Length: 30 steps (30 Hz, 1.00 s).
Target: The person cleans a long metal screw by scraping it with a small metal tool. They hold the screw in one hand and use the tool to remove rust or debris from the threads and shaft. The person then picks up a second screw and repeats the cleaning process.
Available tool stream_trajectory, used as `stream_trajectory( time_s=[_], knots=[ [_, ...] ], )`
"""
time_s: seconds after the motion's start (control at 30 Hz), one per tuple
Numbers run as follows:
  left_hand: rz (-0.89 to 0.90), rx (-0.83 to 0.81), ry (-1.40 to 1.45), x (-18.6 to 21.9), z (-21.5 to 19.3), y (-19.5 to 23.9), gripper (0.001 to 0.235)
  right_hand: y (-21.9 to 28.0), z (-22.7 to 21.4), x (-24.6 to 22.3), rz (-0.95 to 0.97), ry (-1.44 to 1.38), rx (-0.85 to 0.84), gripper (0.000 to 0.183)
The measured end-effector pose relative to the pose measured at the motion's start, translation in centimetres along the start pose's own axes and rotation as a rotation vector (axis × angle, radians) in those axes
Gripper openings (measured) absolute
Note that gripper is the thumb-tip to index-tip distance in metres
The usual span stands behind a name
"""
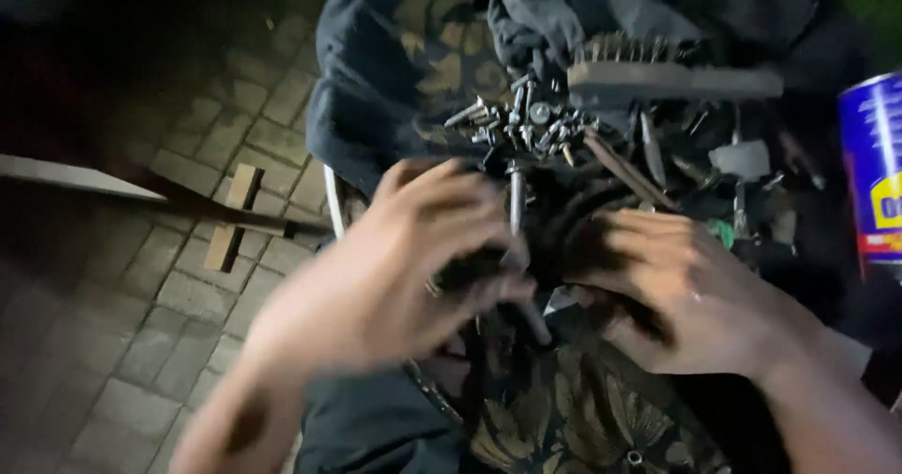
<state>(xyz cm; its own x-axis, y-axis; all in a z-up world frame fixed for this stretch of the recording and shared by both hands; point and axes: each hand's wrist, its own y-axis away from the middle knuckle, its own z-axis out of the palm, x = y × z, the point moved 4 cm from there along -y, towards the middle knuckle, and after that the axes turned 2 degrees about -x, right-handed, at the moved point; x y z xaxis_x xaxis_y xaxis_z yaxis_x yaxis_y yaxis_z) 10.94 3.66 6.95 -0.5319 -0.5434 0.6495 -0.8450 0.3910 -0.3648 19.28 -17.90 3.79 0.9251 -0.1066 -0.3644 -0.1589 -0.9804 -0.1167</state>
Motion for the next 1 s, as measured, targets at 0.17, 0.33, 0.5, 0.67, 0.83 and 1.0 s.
stream_trajectory(
  time_s=[0.17,0.33,0.5,0.67,0.83,1.0],
  knots=[
    [0.330,-0.340,0.312,-3.3,-0.8,-6.9,0.014,0.9,-0.2,0.6,0.286,0.021,0.026,0.012],
    [0.122,-0.682,0.201,-3.8,-0.3,-12.5,0.024,0.7,-2.1,0.9,0.515,-0.138,-0.001,0.022],
    [0.039,-0.856,0.072,-5.9,1.0,-17.2,0.021,-1.0,-4.5,1.1,0.472,0.142,0.035,0.018],
    [-0.003,-0.842,0.131,-7.7,2.6,-17.1,0.023,-0.8,-4.5,3.3,0.574,0.265,-0.041,0.027],
    [0.234,-0.695,0.310,-8.8,3.0,-16.8,0.034,0.0,-3.7,4.0,0.534,0.283,0.035,0.028],
    [0.349,-0.649,0.436,-8.7,2.9,-16.8,0.024,-0.8,-3.5,3.6,0.350,0.247,0.263,0.018]
  ],
)
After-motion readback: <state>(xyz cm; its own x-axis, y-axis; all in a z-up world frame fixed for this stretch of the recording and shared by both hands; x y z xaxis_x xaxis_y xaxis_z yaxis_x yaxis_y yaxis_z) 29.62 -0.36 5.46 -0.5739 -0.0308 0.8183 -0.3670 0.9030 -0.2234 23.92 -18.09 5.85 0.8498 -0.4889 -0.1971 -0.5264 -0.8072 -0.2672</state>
